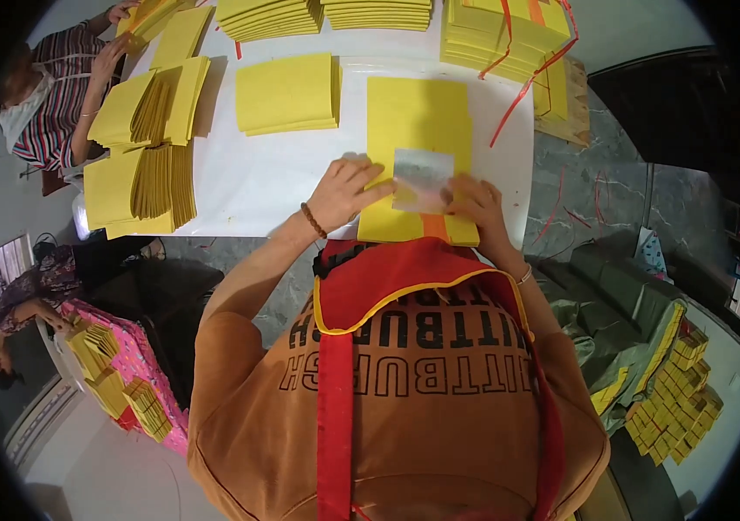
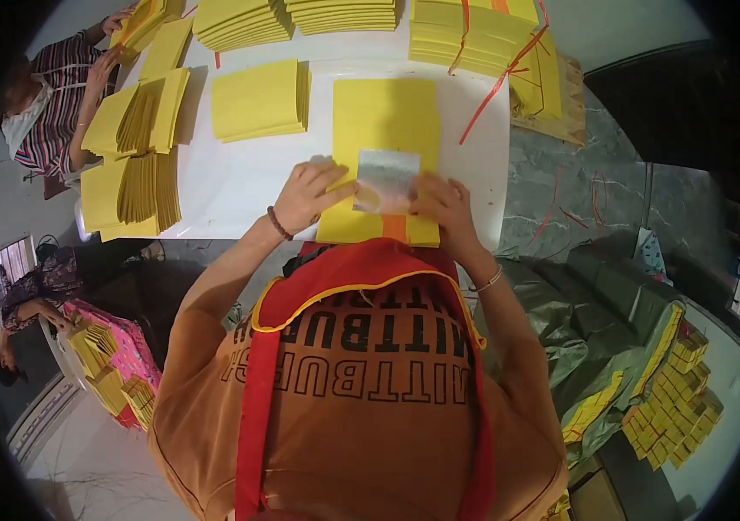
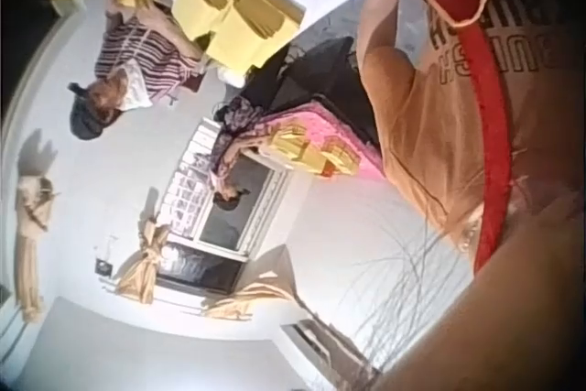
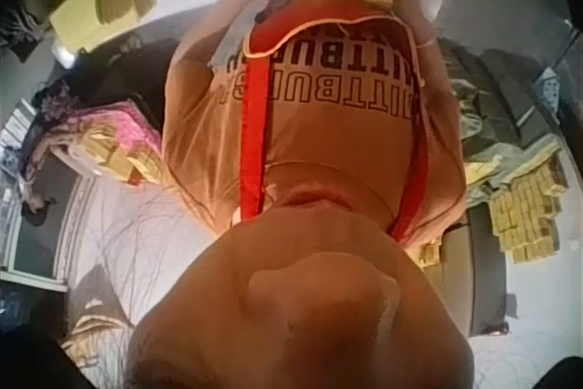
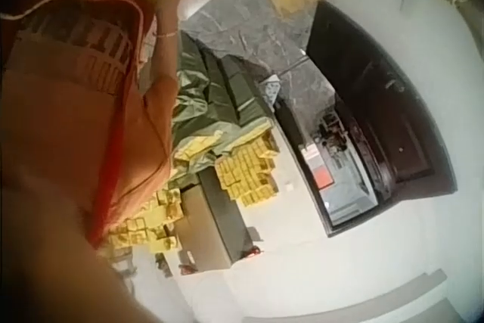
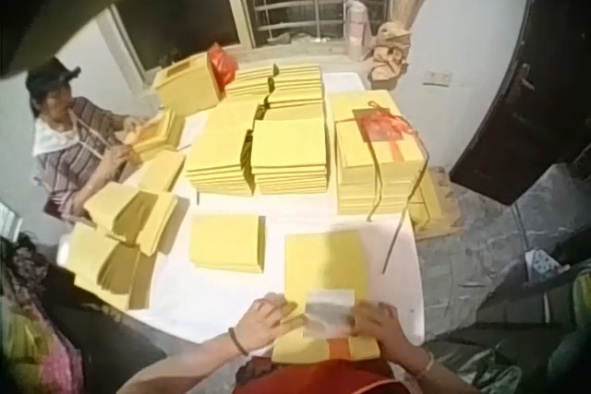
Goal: The person applies silver foil squares to yellow paper sheets and bundles them.
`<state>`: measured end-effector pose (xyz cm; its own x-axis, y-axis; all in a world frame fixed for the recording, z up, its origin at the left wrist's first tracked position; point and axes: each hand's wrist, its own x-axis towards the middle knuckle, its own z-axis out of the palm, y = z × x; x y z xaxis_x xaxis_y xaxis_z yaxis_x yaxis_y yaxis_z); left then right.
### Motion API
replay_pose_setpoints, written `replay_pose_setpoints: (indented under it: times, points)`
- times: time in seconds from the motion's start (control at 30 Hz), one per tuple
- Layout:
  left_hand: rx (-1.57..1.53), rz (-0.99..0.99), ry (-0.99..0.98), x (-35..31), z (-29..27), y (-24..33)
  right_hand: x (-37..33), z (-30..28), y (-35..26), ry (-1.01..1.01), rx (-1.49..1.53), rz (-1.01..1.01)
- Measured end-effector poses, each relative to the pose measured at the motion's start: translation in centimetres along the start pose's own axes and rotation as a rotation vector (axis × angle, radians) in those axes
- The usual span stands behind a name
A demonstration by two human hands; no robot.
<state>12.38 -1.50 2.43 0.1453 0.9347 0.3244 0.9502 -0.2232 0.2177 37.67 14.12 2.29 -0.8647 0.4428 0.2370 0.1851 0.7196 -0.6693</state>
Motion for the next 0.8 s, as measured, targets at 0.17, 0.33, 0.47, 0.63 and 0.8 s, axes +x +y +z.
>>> replay_pose_setpoints:
  times: [0.17, 0.33, 0.47, 0.63, 0.8]
  points:
    - [-0.359, -0.210, 0.030, -0.4, 0.4, 0.6, 0.2, 0.5, 0.2, -0.089, 0.326, 0.127]
    - [-0.569, -0.675, 0.020, 2.6, -0.2, 1.2, 2.4, 1.7, 0.3, 0.081, 0.584, 0.555]
    - [-0.819, -0.965, -0.046, 1.8, 2.3, 0.4, 3.6, 2.6, 0.8, 0.136, 0.490, 0.609]
    - [-0.640, -0.966, 0.006, 2.5, 2.3, 0.8, 4.2, 3.2, 0.6, 0.280, 0.563, 0.640]
    - [-0.567, -1.007, -0.005, 3.2, 2.4, 0.6, 5.1, 3.1, -0.2, 0.296, 0.454, 0.678]
